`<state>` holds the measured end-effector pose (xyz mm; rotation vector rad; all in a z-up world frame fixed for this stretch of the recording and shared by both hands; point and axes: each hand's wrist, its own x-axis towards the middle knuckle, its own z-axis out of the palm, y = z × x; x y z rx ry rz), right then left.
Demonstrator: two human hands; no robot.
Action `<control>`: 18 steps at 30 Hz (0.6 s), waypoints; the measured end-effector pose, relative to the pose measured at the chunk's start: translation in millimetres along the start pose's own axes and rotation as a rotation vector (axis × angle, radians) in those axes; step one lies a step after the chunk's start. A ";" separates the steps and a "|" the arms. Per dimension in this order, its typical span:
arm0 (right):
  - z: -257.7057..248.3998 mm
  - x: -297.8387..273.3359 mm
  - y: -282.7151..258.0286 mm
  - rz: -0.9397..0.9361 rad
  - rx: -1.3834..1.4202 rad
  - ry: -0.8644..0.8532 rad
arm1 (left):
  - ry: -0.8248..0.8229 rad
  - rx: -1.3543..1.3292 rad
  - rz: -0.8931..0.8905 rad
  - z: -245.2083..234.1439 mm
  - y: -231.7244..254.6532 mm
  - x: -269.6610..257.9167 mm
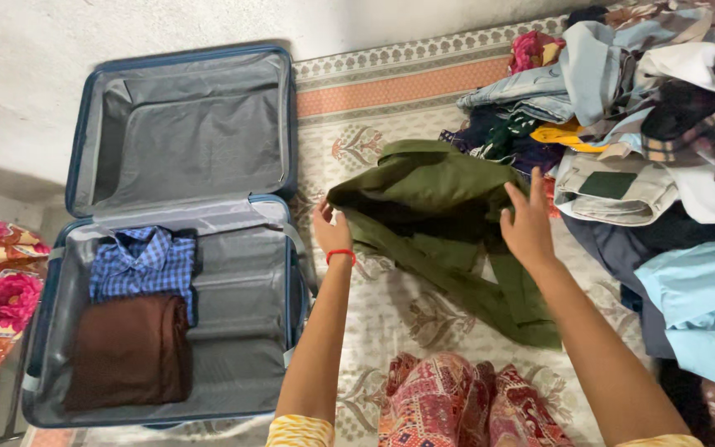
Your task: The person picks up a green shirt from a pile of clothes on a bed, spreads it out, folds it by hand, and places it into an open suitcase.
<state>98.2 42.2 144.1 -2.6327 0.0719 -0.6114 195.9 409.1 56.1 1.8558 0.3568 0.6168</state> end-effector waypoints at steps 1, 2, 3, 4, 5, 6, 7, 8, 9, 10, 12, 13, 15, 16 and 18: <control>12.3 -13.2 -2.4 -0.008 -0.001 -0.035 | -0.038 -0.089 0.097 0.0 -4.4 -4.2; 25.0 -28.9 -2.1 -0.015 -0.002 -0.072 | -0.036 -0.085 0.094 -1.2 -8.4 -12.8; 38.8 -45.2 -0.6 0.048 0.081 -0.173 | -0.115 -0.008 0.101 -3.1 -12.0 -24.6; 52.7 -62.6 1.3 0.113 0.164 -0.275 | -0.196 0.070 0.106 -4.0 -15.0 -37.1; 66.5 -79.8 5.0 0.137 0.156 -0.337 | -0.282 0.077 0.075 -1.6 -18.0 -51.1; 81.6 -96.3 10.0 0.161 0.148 -0.399 | -0.369 0.085 0.045 2.6 -22.5 -66.2; 97.8 -109.7 15.7 0.163 0.150 -0.402 | -0.447 0.110 -0.020 7.9 -28.4 -79.8; 111.6 -120.9 22.7 0.185 0.161 -0.421 | -0.528 0.133 -0.087 14.6 -35.0 -95.6; 122.5 -130.9 30.3 0.207 0.172 -0.440 | -0.579 0.193 0.023 20.1 -43.1 -110.9; 131.9 -137.1 38.1 0.206 0.172 -0.440 | -0.627 0.251 0.139 27.3 -51.8 -123.9; 145.0 -145.1 49.0 0.422 0.334 -0.598 | -0.735 0.233 -0.060 44.0 -66.5 -153.8; 150.4 -145.9 51.6 0.422 0.334 -0.599 | -0.808 0.208 -0.138 53.5 -71.6 -165.5; 157.9 -145.9 52.8 0.603 0.650 -0.532 | -0.880 0.183 -0.219 68.5 -74.3 -185.1; 159.8 -145.4 53.2 0.604 0.650 -0.534 | -0.946 0.096 -0.293 75.6 -73.8 -193.3; 161.6 -144.3 51.7 0.735 0.908 -0.550 | -1.010 0.007 -0.368 86.6 -71.9 -204.6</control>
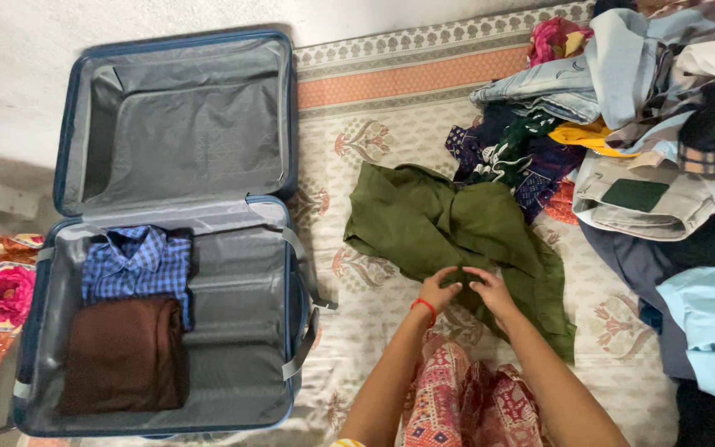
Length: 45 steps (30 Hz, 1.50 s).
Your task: The person picks up a green shirt from a pile of clothes on a bed, spreads it out, folds it by hand, and places it into an open suitcase.
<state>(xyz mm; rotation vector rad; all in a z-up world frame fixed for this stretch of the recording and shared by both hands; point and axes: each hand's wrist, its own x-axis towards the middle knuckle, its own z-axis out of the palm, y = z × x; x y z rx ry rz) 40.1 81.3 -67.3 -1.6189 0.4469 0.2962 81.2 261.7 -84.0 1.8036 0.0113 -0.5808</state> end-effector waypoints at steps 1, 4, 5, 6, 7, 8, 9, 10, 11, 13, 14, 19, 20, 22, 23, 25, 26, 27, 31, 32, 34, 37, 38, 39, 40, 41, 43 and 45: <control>2.6 0.7 -0.4 0.001 -0.001 0.001 | 0.029 0.047 0.014 5.2 0.8 1.7; 5.5 2.4 1.6 0.144 0.211 -0.029 | 0.134 -0.069 -0.018 10.0 2.5 6.0; 4.9 4.7 1.4 0.090 0.111 0.053 | 0.212 -0.227 -0.061 9.1 3.2 6.5; 3.4 6.7 1.2 0.035 0.010 0.133 | 0.315 -0.184 -0.086 5.4 -0.2 4.1; -1.5 8.4 0.9 0.038 0.010 0.133 | 0.418 -0.140 -0.112 -5.0 -6.2 1.7; -8.1 9.5 -0.5 -0.002 0.113 0.185 | 0.486 -0.138 -0.076 -15.3 -9.2 0.5; -12.1 10.0 -3.2 -0.042 0.216 0.237 | 0.554 -0.136 -0.039 -26.9 -12.7 -1.7; -18.6 13.3 -8.6 -0.044 0.214 0.236 | 0.611 -0.135 -0.034 -43.8 -14.9 0.8; -29.9 15.8 -16.0 -0.085 0.186 0.284 | 0.667 -0.135 -0.030 -61.8 -17.2 3.0; -46.4 16.0 -35.8 -0.156 0.174 0.362 | 0.802 -0.067 -0.071 -104.5 -23.5 3.0; -55.0 18.6 -50.7 -0.193 0.190 0.392 | 0.879 -0.099 -0.051 -125.2 -26.4 3.0; -69.7 20.8 -132.2 -0.466 0.421 0.359 | 1.098 -0.174 0.030 -191.2 -10.9 -1.9; -64.1 16.4 -139.4 -0.466 0.422 0.358 | 1.151 -0.052 0.088 -194.1 -4.6 -5.6; -53.0 7.9 -145.2 -0.604 0.043 0.434 | 1.205 0.222 0.216 -187.5 5.4 -14.2; -46.4 1.3 -142.9 -0.603 0.042 0.435 | 1.238 0.498 0.345 -180.7 9.0 -16.3; -23.5 -15.2 -127.1 -0.516 -0.319 0.465 | 0.865 0.224 0.212 -157.7 12.3 -16.9; -13.6 -24.0 -116.1 -0.458 -0.407 0.463 | 0.736 0.219 0.235 -142.0 12.3 -16.7; -6.3 -32.9 -104.0 -0.399 -0.495 0.459 | 0.607 0.212 0.258 -126.2 12.0 -16.3; 4.3 -49.8 -56.6 -0.328 -0.661 0.370 | 0.267 0.444 0.277 -78.6 16.1 -10.5; 4.8 -50.5 -45.0 -0.146 -0.699 0.293 | 0.121 0.565 0.242 -72.6 17.4 -9.6; 0.5 -43.3 -26.4 -0.199 -0.797 0.223 | 0.038 0.686 0.208 -68.8 21.1 -2.7; -6.7 -28.7 -5.4 -0.244 -0.959 0.040 | -0.097 0.865 0.076 -75.6 20.8 7.5; -8.3 -24.5 1.8 -0.232 -1.022 -0.072 | -0.154 0.920 -0.027 -78.2 15.8 11.4; -9.8 -17.9 8.3 -0.231 -1.023 -0.070 | -0.156 0.920 -0.025 -78.1 8.6 16.6; -9.6 -10.2 14.0 -0.321 -0.999 -0.044 | -0.078 0.916 0.072 -79.9 -1.1 20.8; -9.9 -5.0 18.9 -0.411 -0.974 -0.017 | 0.001 0.909 0.167 -80.8 -11.1 24.6; -12.6 1.3 21.4 -0.316 -0.941 0.006 | 0.014 0.876 0.190 -83.6 -25.7 30.9; -15.5 4.1 16.0 -0.218 -0.903 0.025 | 0.025 0.846 0.210 -88.7 -28.5 31.4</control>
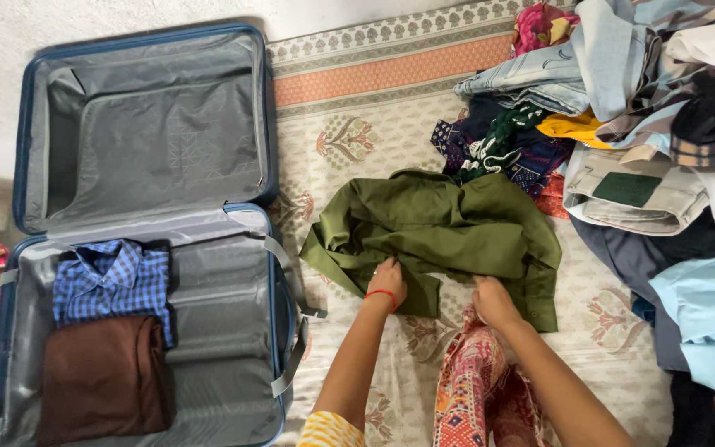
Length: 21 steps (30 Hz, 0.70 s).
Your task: The person picks up a green shirt from a pile of clothes on a bed, spreads it out, folds it by hand, and places it into an open suitcase.
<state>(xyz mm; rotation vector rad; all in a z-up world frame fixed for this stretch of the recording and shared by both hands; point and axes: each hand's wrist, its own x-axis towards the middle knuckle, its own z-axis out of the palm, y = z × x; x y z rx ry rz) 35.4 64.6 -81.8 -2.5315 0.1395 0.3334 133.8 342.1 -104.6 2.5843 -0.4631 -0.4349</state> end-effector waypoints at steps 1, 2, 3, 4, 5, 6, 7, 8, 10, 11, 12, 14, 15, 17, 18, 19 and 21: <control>-6.8 -0.3 -2.9 0.066 -0.061 0.029 | -0.059 0.012 -0.024 -3.5 0.8 -0.8; -15.4 -1.7 -7.7 0.132 -0.121 0.057 | -0.119 0.024 -0.047 -8.3 2.6 -4.0; -27.1 -6.0 -11.9 0.134 -0.119 0.058 | -0.121 0.026 -0.045 -13.7 5.1 -8.9; -41.4 -13.8 -15.0 0.086 -0.183 0.123 | -0.115 0.055 -0.037 -20.0 8.5 -14.0; -54.6 -23.0 -18.8 0.037 -0.249 0.188 | -0.107 0.084 -0.028 -27.5 12.5 -19.0; -66.3 -33.7 -21.0 0.039 -0.247 0.190 | -0.109 0.087 -0.025 -35.4 16.5 -25.7; -78.1 -46.4 -18.7 -0.020 -0.384 0.135 | -0.131 0.129 -0.006 -42.3 21.2 -33.8; -86.4 -57.7 -14.8 -0.080 -0.521 0.077 | -0.153 0.172 0.013 -48.4 25.8 -42.2; -93.9 -80.7 -2.2 -0.007 -0.605 -0.048 | -0.235 0.235 0.033 -56.5 32.6 -59.6; -95.2 -91.7 6.9 0.060 -0.690 -0.176 | -0.312 0.295 0.047 -57.3 36.2 -65.8; -94.0 -101.7 16.2 0.067 -0.689 -0.173 | -0.313 0.297 0.054 -55.8 39.5 -70.9; -87.7 -121.9 36.4 0.248 -0.743 -0.432 | -0.464 0.346 0.029 -48.3 43.0 -81.0; -82.5 -131.2 46.5 0.255 -0.740 -0.433 | -0.468 0.348 0.035 -41.7 44.3 -85.7; -66.7 -142.7 58.4 0.281 -0.770 -0.420 | -0.680 0.332 -0.061 -27.6 44.7 -95.3; -59.5 -148.1 60.9 0.285 -0.768 -0.421 | -0.683 0.334 -0.058 -21.2 43.1 -102.3; -56.7 -151.0 63.1 0.249 -0.763 -0.322 | -0.656 0.317 -0.042 -15.6 42.0 -107.4; -58.8 -154.9 63.2 0.212 -0.758 -0.223 | -0.628 0.299 -0.025 -9.3 38.4 -110.7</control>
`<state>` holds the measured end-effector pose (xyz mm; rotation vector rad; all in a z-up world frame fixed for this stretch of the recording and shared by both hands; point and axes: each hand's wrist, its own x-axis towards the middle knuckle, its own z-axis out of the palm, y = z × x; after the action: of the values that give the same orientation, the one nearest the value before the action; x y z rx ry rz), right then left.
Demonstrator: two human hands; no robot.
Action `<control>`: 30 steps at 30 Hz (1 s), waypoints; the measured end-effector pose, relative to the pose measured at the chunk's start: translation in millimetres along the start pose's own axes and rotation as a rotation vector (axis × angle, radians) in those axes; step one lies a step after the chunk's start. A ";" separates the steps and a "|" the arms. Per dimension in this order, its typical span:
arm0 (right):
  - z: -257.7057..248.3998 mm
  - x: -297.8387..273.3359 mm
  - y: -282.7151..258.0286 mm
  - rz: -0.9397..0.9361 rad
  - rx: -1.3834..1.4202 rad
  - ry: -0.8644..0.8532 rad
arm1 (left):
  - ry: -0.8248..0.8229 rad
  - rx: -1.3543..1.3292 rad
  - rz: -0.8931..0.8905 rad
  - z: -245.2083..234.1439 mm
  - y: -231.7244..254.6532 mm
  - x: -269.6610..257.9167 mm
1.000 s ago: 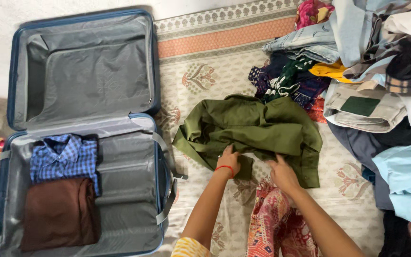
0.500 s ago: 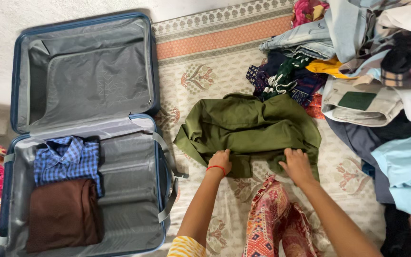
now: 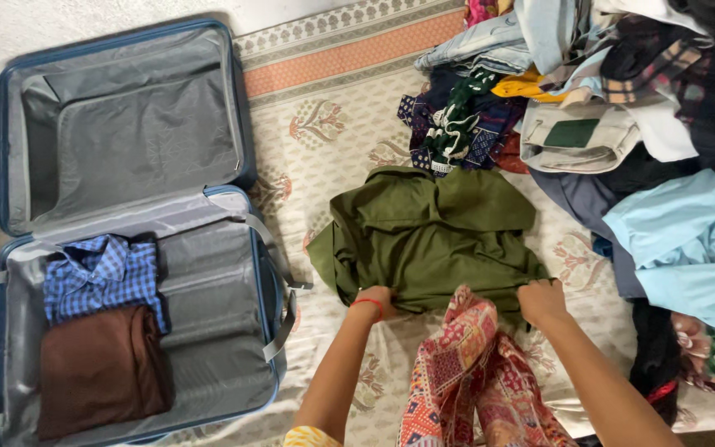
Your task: The person picks up a green shirt from a pile of clothes on a bed, spreads it out, folds it by hand, and places it into an open suitcase.
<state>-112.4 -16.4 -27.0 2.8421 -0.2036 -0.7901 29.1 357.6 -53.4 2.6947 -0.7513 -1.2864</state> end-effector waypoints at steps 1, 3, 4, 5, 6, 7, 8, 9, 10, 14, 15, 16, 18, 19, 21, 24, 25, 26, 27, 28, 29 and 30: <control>-4.0 -0.2 -1.2 0.011 0.042 -0.016 | 0.093 -0.151 0.046 2.2 -3.5 -0.3; -19.6 5.1 -5.4 0.015 0.082 -0.028 | 0.191 -0.306 0.086 2.2 -12.1 0.5; -30.6 11.0 -11.4 0.023 0.124 0.044 | 0.253 -0.420 0.135 -2.0 -17.2 2.1; -43.1 15.7 -15.9 0.031 0.167 0.115 | 0.316 -0.532 0.183 -6.1 -20.8 1.5; -57.3 20.6 -19.8 0.024 0.165 0.118 | 0.322 -0.535 0.178 -12.6 -22.7 0.7; -72.9 27.6 -26.8 -0.010 0.263 0.175 | 0.451 -0.490 0.134 -24.0 -24.4 1.0; -89.0 35.9 -36.0 -0.050 0.362 0.231 | 0.582 -0.442 0.087 -37.0 -26.6 -0.6; -103.8 44.4 -46.3 -0.062 0.360 0.234 | 0.589 -0.445 0.077 -49.7 -26.6 -3.2; -116.6 54.1 -57.3 -0.104 0.525 0.277 | 0.710 -0.471 0.059 -62.2 -24.9 -5.6; -137.3 103.4 -92.4 -0.180 0.871 0.342 | 0.976 -0.493 -0.021 -114.3 -26.8 -6.4; -136.5 119.4 -99.3 -0.190 0.870 0.340 | 0.981 -0.495 -0.030 -125.8 -30.5 -5.7; -134.4 136.2 -104.6 -0.117 0.876 0.293 | 0.960 -0.491 -0.073 -137.2 -33.8 -3.0; -123.5 163.1 -112.1 -0.046 0.880 0.247 | 0.941 -0.488 -0.117 -155.7 -41.4 5.0; -114.7 171.7 -115.1 0.006 0.990 0.198 | 0.861 -0.477 -0.203 -162.2 -46.9 10.8; -96.5 186.5 -123.4 0.060 1.098 0.143 | 0.778 -0.465 -0.289 -165.3 -61.9 26.3; -78.9 202.7 -123.3 0.151 1.377 0.105 | 0.684 -0.501 -0.323 -161.5 -88.2 61.6; -76.2 205.1 -121.2 0.196 1.469 0.133 | 0.671 -0.525 -0.335 -157.1 -94.9 69.7; -76.1 207.8 -120.7 0.242 1.562 0.161 | 0.657 -0.549 -0.346 -153.8 -100.4 74.6; -79.3 212.2 -118.4 0.245 1.563 0.163 | 0.657 -0.547 -0.344 -152.5 -104.1 76.3; -84.5 215.6 -112.9 0.299 1.596 0.161 | 0.603 -0.603 -0.401 -152.1 -105.9 74.2; -91.1 217.3 -107.4 0.354 1.627 0.160 | 0.549 -0.658 -0.458 -153.3 -106.4 69.4; -97.2 214.7 -104.7 0.358 1.627 0.159 | 0.546 -0.657 -0.457 -153.9 -105.6 61.6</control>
<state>129.2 60.4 -74.2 3.8573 -2.0684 -0.2515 219.0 399.5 -24.8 2.4913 0.3129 -0.6016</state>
